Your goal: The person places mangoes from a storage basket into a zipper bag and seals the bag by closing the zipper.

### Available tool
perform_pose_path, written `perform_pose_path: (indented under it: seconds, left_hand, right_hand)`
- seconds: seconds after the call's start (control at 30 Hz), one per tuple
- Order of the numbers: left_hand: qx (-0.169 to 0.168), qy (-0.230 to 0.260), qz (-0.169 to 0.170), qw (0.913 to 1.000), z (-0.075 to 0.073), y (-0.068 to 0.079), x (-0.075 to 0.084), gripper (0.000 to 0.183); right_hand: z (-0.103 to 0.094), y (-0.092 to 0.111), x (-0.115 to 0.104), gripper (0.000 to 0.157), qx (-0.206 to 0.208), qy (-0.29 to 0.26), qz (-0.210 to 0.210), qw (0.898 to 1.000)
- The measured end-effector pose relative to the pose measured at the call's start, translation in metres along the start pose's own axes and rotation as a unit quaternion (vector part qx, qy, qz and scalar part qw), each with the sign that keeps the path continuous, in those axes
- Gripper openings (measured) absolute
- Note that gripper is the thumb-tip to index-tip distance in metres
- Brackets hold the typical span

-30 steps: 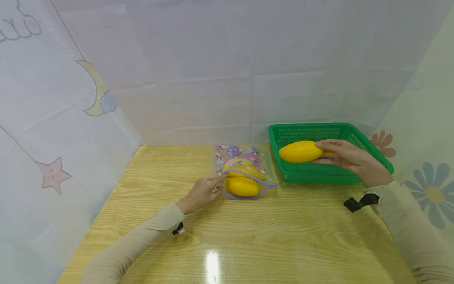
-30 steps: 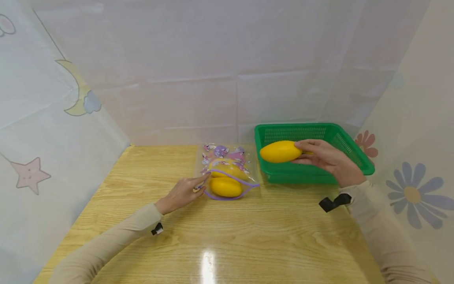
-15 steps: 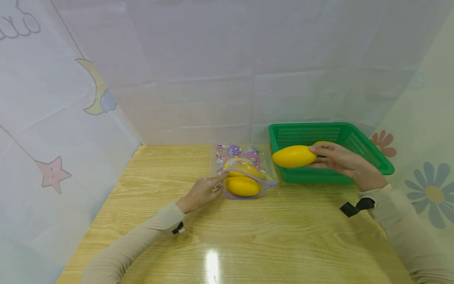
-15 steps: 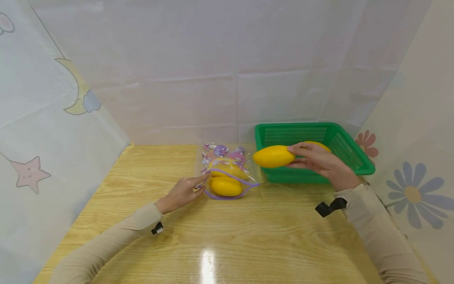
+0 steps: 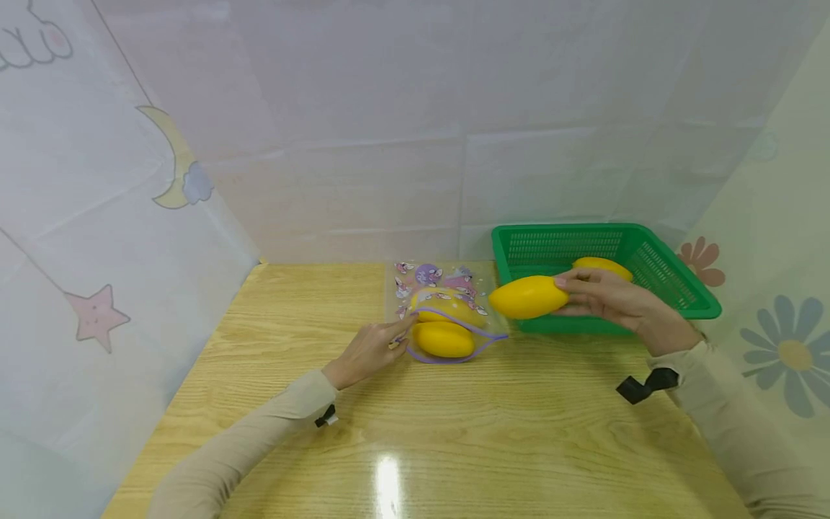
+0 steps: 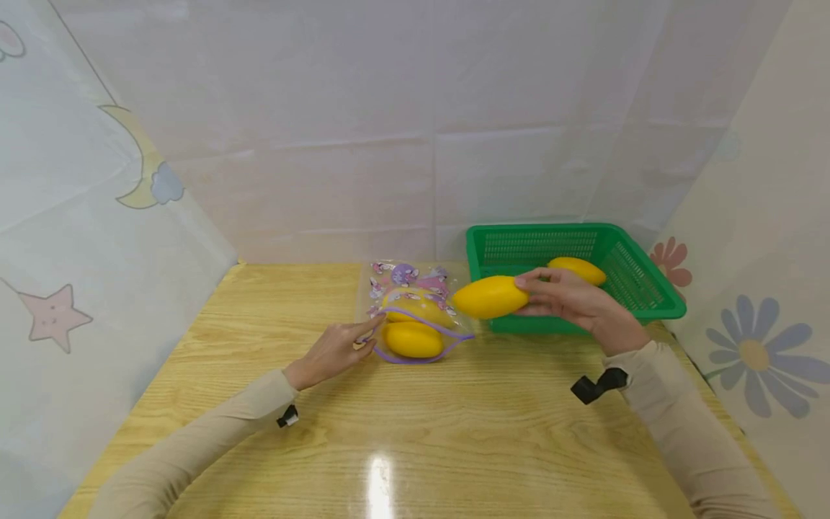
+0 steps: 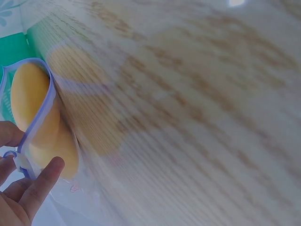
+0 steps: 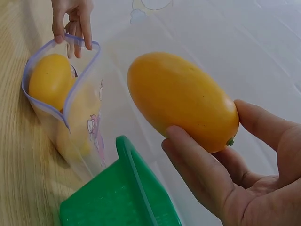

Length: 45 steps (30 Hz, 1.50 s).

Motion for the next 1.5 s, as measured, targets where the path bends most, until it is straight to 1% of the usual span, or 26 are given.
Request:
perform_pose_path:
  seconds: [0.13, 0.3, 0.43, 0.53, 0.73, 0.93, 1.2, 1.5]
  left_hand:
    - [-0.001, 0.0, 0.0, 1.0, 0.0, 0.0, 0.0, 0.056]
    - [-0.001, 0.002, 0.0, 1.0, 0.0, 0.001, 0.0, 0.056]
    - [0.0, 0.009, -0.003, 1.0, 0.0, 0.0, 0.001, 0.055]
    - [0.0, 0.009, -0.002, 1.0, 0.0, 0.0, 0.001, 0.056]
    - [-0.004, 0.006, 0.0, 1.0, 0.001, 0.0, 0.0, 0.057]
    - [-0.004, 0.004, 0.0, 1.0, 0.001, 0.001, 0.0, 0.056]
    - [-0.004, 0.007, -0.006, 0.9999, 0.0, 0.0, 0.0, 0.055]
    - [-0.005, 0.005, -0.002, 1.0, 0.001, 0.001, -0.002, 0.055]
  right_hand:
    - [0.006, 0.0, 0.004, 0.022, -0.009, 0.008, 0.001, 1.0]
    - [0.013, 0.0, 0.009, 0.022, -0.025, -0.005, 0.011, 1.0]
    - [0.017, 0.0, 0.011, 0.022, -0.031, -0.01, 0.011, 0.999]
    - [0.018, 0.0, 0.013, 0.023, -0.025, -0.009, 0.015, 1.0]
    - [0.021, 0.001, 0.018, 0.028, -0.017, -0.01, 0.036, 0.999]
    - [0.026, -0.001, 0.021, 0.036, -0.003, 0.013, 0.041, 0.999]
    - [0.034, -0.003, 0.025, 0.027, -0.004, 0.024, 0.044, 0.999]
    - [0.039, -0.006, 0.035, 0.032, -0.012, 0.051, 0.047, 0.997]
Point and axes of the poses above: each hand's wrist, its own y-axis away from the middle knuckle, its own z-axis out of the palm, x = y × z, the point moved 6 cm from there along -y, towards the middle knuckle, and after that the axes turned 11 degrees about x, right-handed, at the moved point
